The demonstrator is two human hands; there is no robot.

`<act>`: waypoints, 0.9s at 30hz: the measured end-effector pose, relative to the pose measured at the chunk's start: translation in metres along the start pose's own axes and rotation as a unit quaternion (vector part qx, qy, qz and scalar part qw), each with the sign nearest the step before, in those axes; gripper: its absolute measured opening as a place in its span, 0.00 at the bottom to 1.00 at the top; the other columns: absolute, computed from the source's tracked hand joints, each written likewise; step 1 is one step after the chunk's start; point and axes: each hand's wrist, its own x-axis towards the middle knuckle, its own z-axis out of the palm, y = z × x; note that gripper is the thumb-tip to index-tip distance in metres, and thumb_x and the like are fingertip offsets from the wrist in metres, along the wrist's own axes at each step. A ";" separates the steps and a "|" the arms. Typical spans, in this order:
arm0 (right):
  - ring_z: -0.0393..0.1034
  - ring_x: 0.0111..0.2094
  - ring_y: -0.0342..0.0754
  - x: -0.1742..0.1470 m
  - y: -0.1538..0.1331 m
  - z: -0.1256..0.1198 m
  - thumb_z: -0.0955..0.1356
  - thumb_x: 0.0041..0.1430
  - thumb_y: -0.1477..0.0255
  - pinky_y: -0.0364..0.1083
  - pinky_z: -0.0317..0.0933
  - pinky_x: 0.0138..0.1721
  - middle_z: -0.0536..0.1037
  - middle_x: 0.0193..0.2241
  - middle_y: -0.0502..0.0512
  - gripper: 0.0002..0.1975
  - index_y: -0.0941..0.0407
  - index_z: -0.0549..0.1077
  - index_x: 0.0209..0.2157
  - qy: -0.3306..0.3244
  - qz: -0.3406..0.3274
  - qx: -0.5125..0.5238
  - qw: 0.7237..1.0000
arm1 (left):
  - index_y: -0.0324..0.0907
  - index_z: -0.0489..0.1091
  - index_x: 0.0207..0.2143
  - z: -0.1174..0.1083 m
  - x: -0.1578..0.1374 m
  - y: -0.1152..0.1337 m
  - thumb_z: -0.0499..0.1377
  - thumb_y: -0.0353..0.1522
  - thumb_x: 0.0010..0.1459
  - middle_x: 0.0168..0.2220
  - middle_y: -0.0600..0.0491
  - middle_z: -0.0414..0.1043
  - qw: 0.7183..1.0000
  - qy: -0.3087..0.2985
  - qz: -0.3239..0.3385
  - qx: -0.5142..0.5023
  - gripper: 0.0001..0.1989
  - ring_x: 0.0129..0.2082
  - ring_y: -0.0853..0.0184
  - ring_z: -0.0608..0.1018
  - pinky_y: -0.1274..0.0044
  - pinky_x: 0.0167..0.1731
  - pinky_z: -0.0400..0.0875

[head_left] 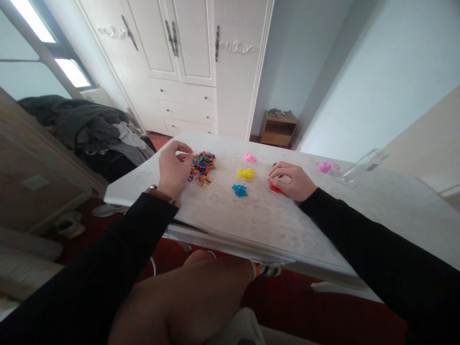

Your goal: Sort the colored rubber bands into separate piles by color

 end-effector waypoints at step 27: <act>0.77 0.34 0.49 -0.001 0.002 0.001 0.71 0.58 0.73 0.47 0.72 0.34 0.82 0.34 0.56 0.05 0.54 0.81 0.30 -0.005 -0.006 0.004 1.000 | 0.41 0.70 0.30 0.003 -0.001 0.001 0.64 0.22 0.51 0.33 0.54 0.76 1.000 -0.006 0.006 -0.001 0.08 0.34 0.68 0.81 0.77 0.37 0.80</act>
